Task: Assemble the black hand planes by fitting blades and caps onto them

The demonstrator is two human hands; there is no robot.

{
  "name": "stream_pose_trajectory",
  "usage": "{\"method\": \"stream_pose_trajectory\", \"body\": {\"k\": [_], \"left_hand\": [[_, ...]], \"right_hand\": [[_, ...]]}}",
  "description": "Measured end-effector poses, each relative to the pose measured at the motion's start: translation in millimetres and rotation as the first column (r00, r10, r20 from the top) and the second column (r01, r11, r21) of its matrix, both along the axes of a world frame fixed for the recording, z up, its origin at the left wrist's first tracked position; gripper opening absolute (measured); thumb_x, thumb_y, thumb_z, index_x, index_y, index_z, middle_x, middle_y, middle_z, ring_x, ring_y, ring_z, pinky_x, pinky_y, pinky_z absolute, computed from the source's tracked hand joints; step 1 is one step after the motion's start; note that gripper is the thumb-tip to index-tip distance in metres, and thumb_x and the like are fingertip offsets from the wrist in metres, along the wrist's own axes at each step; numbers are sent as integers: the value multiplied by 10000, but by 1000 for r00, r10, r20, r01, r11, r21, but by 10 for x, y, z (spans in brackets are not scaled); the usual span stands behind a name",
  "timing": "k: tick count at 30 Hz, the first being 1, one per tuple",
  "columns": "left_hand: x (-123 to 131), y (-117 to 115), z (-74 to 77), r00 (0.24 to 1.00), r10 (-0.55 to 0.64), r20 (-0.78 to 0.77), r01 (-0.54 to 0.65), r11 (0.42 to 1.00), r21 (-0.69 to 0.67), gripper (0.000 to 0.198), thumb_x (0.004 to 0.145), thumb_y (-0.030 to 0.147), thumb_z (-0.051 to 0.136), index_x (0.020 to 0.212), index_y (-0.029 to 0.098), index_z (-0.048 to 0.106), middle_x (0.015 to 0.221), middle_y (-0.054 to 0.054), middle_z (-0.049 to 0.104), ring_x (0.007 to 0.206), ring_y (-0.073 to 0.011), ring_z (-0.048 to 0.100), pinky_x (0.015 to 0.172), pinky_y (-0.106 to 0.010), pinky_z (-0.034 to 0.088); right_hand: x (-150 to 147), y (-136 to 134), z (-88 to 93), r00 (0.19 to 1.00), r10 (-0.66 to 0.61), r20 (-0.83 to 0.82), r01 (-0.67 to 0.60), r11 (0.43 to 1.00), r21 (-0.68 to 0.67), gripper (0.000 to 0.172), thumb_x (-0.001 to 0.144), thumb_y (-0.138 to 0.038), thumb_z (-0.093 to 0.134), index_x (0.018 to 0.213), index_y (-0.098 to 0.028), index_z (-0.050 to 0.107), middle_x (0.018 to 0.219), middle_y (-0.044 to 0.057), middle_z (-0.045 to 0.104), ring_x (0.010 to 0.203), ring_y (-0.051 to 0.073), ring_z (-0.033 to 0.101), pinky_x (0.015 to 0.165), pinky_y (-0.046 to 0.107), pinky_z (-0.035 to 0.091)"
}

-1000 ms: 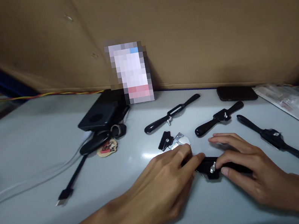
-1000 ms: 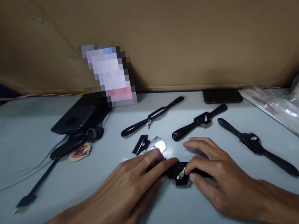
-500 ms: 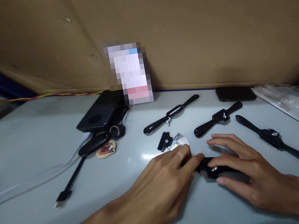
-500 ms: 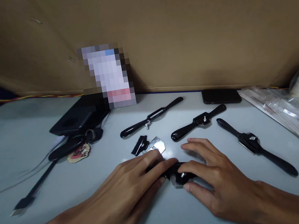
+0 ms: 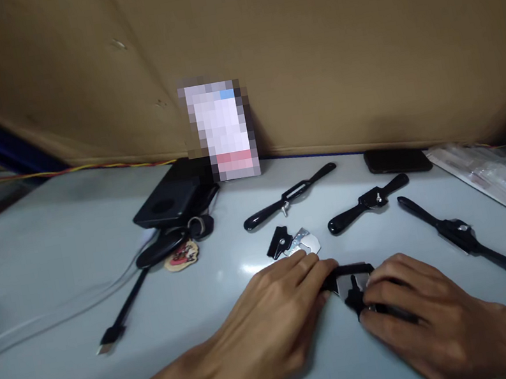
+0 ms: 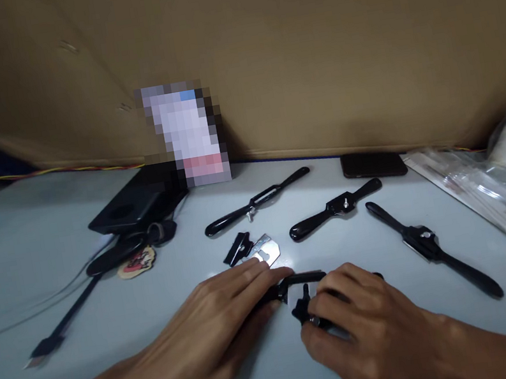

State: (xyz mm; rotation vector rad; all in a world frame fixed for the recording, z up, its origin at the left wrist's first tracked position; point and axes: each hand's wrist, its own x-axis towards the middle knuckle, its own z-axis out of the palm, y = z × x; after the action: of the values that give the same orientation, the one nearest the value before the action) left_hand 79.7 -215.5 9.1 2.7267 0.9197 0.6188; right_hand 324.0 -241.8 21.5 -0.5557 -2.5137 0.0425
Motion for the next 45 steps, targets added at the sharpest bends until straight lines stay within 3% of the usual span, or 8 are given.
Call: {"method": "stream_pose_trajectory", "body": {"k": [6,11,15,21,27,32,39,45], "left_hand": [[-82,126,21,999,-32,10,26,928,372,434,882,-38,419,1279,103,521,874,-62,693,745,-214,602,601,-308,508],[-112,200,66,998,-31,55,1,882,471,424,880,-65,423,1253,100,537,756,-21,623,678,-195,538,575,-290,465],[-134,214,113,998,-10,61,-21,870,492,387,947,-23,422,1285,140,520,717,11,589,646,-176,517,584,-283,458],[-180,268,108,998,-47,46,25,915,403,381,977,26,423,1302,193,533,754,5,628,667,-174,556,579,-281,447],[-224,347,30,970,72,232,-107,984,141,223,1026,146,489,1228,206,562,892,-21,683,781,-170,627,690,-279,516],[-227,376,-22,957,134,256,-143,990,18,212,1013,157,483,1181,215,599,981,-40,713,873,-182,679,761,-303,547],[-362,591,-8,839,473,267,-469,879,-85,278,994,338,533,1214,199,630,847,-15,680,749,-196,645,668,-302,502],[-514,844,-62,792,578,195,-553,815,-173,351,934,407,554,1185,196,680,867,-34,706,753,-214,647,699,-329,506]], "right_hand": [[-6,4,-48,999,-4,48,5,1000,-13,284,939,-11,451,1052,-97,697,921,117,713,886,233,614,775,388,541],[-12,10,-75,993,-94,-77,81,986,-149,169,1020,-120,523,1062,-111,687,904,87,704,824,196,602,763,352,540],[-21,23,-84,983,-129,-132,85,953,-291,234,1031,-89,482,946,-133,696,843,63,677,772,170,573,684,305,520],[9,84,-62,952,-246,-182,173,923,-344,226,1045,-136,485,946,-156,686,844,42,646,759,158,595,689,300,515],[94,147,-99,950,-309,-43,280,905,-321,256,1036,-117,441,954,-164,678,901,65,634,810,181,595,696,319,503],[97,137,-121,956,-295,-4,279,909,-309,206,1020,-140,487,969,-171,684,948,69,644,869,197,601,764,355,512],[102,107,-115,955,-293,36,287,894,-343,213,1000,-111,479,989,-165,684,1021,85,633,902,212,586,799,398,525],[93,99,-108,960,-279,25,271,905,-327,218,1003,-106,472,972,-170,678,1006,78,631,898,206,591,770,375,525]]}}
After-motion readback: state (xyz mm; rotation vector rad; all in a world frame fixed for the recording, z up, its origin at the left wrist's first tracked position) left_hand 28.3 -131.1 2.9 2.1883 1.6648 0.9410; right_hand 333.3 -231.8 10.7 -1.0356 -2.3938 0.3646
